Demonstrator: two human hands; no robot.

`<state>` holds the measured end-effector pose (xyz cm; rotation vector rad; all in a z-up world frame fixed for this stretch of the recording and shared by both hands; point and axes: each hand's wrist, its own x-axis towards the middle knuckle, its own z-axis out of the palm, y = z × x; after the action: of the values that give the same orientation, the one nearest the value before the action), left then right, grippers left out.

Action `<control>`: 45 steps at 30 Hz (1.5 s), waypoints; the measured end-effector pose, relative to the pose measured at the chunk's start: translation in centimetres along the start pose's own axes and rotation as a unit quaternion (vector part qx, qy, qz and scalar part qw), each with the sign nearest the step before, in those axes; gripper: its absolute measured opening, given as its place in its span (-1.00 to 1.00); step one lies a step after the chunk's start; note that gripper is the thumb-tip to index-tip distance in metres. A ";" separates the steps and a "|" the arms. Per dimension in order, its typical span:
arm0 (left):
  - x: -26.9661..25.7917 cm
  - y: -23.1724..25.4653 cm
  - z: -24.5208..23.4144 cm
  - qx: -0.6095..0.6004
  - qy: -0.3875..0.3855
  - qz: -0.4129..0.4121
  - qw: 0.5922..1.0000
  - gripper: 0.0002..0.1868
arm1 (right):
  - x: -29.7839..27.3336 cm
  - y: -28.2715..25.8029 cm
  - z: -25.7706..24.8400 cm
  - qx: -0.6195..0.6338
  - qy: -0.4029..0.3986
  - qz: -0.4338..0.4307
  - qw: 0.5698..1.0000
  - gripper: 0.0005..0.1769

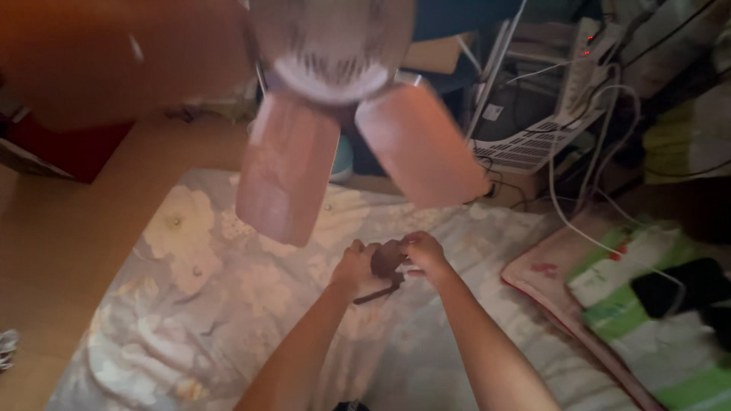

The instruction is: The person assembles a small handheld fan by attaching three orange plastic blades to the central hub. They insert each blade into the hub and secure it by hand, repeating the process for all three blades. The fan is held and rotated during the process to align and fit the blades.

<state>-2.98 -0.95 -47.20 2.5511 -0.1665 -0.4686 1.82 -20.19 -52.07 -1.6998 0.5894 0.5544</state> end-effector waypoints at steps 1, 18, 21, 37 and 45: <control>0.5 -0.9 0.3 0.013 0.000 0.000 1.000 -0.02 | 1.2 0.5 0.6 0.004 -0.014 -0.001 1.000 -0.64; 1.9 -7.8 5.5 0.124 -0.013 -0.062 0.990 0.01 | 8.4 5.6 8.3 -0.136 -0.044 -0.012 0.990 -0.47; 1.6 -7.7 5.7 0.140 -0.018 -0.075 0.987 -0.04 | 8.4 5.7 9.0 -0.167 -0.057 -0.018 0.984 -0.46; 3.6 -9.3 8.9 0.126 0.015 -0.076 0.989 -0.18 | 10.9 5.9 7.7 -0.168 -0.004 -0.108 0.980 -0.34; 4.4 -6.9 5.5 0.044 0.054 -0.101 0.992 -0.45 | 9.2 3.2 7.8 -0.136 0.032 -0.221 0.965 -0.52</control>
<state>-0.72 1.34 -56.50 2.6858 0.1142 -0.4055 6.29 -13.91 -61.90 -2.0379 0.1662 0.2664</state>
